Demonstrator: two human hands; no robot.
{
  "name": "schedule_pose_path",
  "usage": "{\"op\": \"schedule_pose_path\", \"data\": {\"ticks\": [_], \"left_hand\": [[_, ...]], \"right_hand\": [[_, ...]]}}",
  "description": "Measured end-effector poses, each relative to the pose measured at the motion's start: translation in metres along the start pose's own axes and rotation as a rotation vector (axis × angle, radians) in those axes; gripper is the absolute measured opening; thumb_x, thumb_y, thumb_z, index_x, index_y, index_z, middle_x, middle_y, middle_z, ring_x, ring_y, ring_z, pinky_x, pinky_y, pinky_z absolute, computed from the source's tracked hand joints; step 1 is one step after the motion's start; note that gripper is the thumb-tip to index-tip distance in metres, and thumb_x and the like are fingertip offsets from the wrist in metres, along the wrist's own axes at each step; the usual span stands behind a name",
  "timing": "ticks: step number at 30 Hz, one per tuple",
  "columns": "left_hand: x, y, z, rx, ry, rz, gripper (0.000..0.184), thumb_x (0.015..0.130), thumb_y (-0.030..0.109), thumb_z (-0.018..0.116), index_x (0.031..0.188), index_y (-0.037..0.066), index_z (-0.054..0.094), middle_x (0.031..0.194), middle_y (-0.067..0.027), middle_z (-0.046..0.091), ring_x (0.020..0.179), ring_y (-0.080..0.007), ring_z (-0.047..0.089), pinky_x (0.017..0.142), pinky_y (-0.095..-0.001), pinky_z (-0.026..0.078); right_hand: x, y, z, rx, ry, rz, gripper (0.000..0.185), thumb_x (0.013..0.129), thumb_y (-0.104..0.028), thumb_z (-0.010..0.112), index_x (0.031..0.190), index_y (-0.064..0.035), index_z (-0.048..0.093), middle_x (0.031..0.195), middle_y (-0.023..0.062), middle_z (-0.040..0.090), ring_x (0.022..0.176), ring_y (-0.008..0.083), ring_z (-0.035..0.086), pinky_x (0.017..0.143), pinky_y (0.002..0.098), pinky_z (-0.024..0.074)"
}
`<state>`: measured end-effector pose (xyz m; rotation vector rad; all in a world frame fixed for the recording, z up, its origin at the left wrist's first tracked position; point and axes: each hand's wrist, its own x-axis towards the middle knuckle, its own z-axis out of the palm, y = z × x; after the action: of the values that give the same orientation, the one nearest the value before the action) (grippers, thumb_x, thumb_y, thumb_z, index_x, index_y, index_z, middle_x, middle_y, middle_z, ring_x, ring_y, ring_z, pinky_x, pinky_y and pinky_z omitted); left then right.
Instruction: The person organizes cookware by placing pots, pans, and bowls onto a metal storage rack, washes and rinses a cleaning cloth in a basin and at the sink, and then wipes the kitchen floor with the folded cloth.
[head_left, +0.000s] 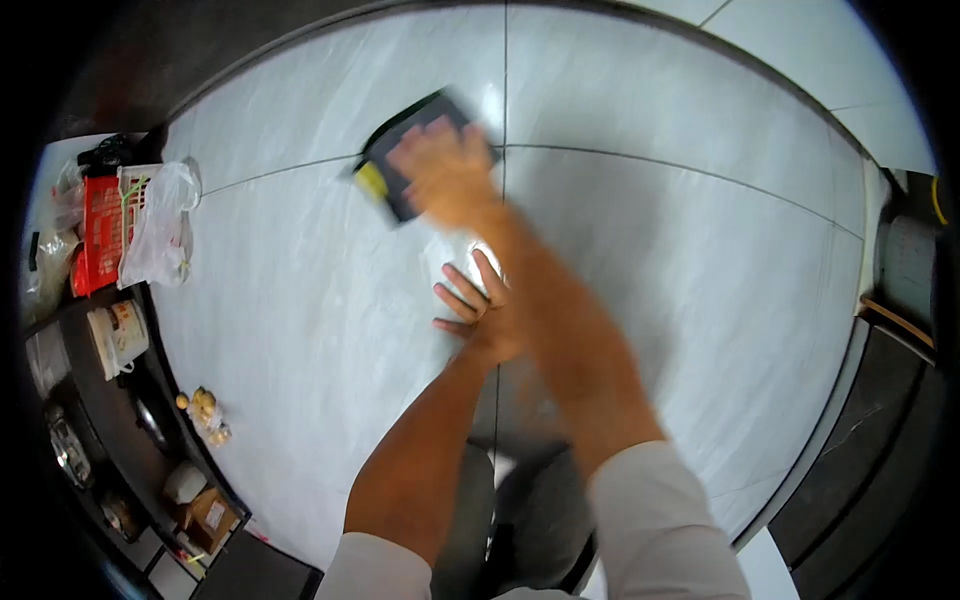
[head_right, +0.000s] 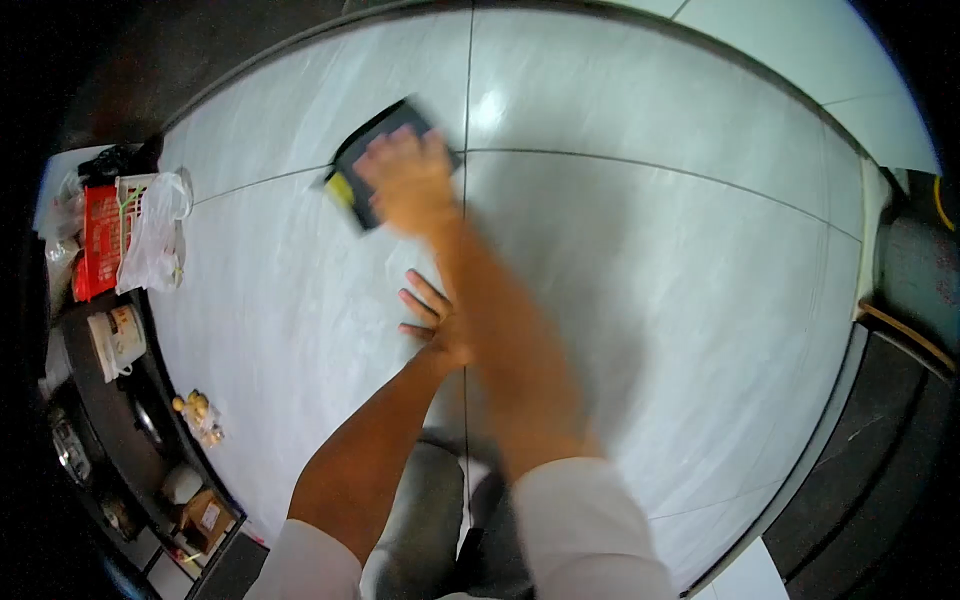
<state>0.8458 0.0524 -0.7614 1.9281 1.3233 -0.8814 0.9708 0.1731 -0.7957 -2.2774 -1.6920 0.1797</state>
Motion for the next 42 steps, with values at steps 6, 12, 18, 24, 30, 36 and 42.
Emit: {"op": "schedule_pose_path", "data": {"ticks": [6,12,18,24,30,36,42], "left_hand": [[-0.017,0.003,-0.029,-0.085,-0.151,0.058,0.149,0.074,0.043,0.086,0.145,0.011,-0.041,0.143,-0.038,-0.044,0.132,-0.0584,-0.04,0.105,-0.0766,-0.008],[-0.021,0.001,-0.033,-0.079,-0.154,0.089,0.149,0.074,0.044,0.086,0.145,0.011,-0.041,0.145,-0.0394,-0.041,0.133,-0.0592,-0.039,0.105,-0.0769,-0.008],[-0.016,-0.03,-0.015,-0.163,0.0,0.232,0.135,0.075,0.042,0.084,0.157,0.011,-0.018,0.15,-0.0333,-0.039,0.137,-0.0568,-0.036,0.105,-0.078,-0.007],[-0.01,-0.229,-0.067,-0.225,0.835,0.697,0.063,0.091,0.03,0.065,0.144,0.002,0.045,0.147,-0.0269,0.045,0.137,-0.0438,0.042,0.115,-0.0509,0.027],[0.022,-0.453,-0.099,-0.131,0.947,-0.114,0.074,0.097,0.048,0.052,0.156,0.009,0.029,0.162,-0.0173,0.028,0.151,-0.0356,0.021,0.12,-0.0591,0.007],[0.026,-0.473,-0.085,-0.071,0.96,-0.083,0.073,0.095,0.041,0.054,0.156,0.01,0.03,0.164,-0.0141,0.023,0.153,-0.0334,0.017,0.12,-0.0594,0.005],[0.026,-0.481,-0.106,-0.143,0.89,-0.04,0.075,0.093,0.043,0.056,0.154,0.005,0.033,0.163,-0.0172,0.024,0.152,-0.0363,0.018,0.119,-0.0629,0.005]], "right_hand": [[-0.099,0.201,-0.03,-0.378,0.227,0.397,0.058,0.103,-0.047,0.04,0.158,-0.0302,0.027,0.164,0.0065,0.027,0.15,0.0371,0.023,0.113,0.0701,0.0137],[-0.216,0.164,-0.035,-0.377,0.218,0.764,0.061,0.103,-0.046,0.042,0.159,-0.0275,0.026,0.165,0.0096,0.021,0.15,0.0418,0.017,0.112,0.073,0.0084],[-0.282,-0.039,0.006,-0.163,-0.157,0.876,0.081,0.1,-0.051,0.046,0.161,-0.0117,0.01,0.166,0.0211,-0.009,0.149,0.0482,-0.012,0.109,0.0758,-0.0032],[-0.269,-0.063,-0.031,0.105,-0.59,1.004,0.089,0.101,-0.056,0.04,0.159,-0.0146,-0.012,0.161,0.0205,-0.028,0.145,0.0481,-0.029,0.11,0.0731,-0.0072],[-0.266,-0.047,-0.02,0.081,-0.54,1.102,0.087,0.1,-0.058,0.042,0.16,-0.0233,-0.011,0.163,0.0141,-0.027,0.148,0.0434,-0.025,0.113,0.0709,-0.0062],[-0.256,0.046,0.003,0.038,-0.169,1.373,0.081,0.097,-0.071,0.03,0.161,-0.0321,-0.001,0.168,0.0114,-0.008,0.152,0.0446,-0.003,0.121,0.057,0.0071],[-0.041,-0.087,0.086,-0.322,0.14,1.454,0.069,0.1,-0.066,0.027,0.16,-0.0324,0.016,0.168,0.008,0.01,0.15,0.0476,0.013,0.109,0.0759,0.0158]]}}
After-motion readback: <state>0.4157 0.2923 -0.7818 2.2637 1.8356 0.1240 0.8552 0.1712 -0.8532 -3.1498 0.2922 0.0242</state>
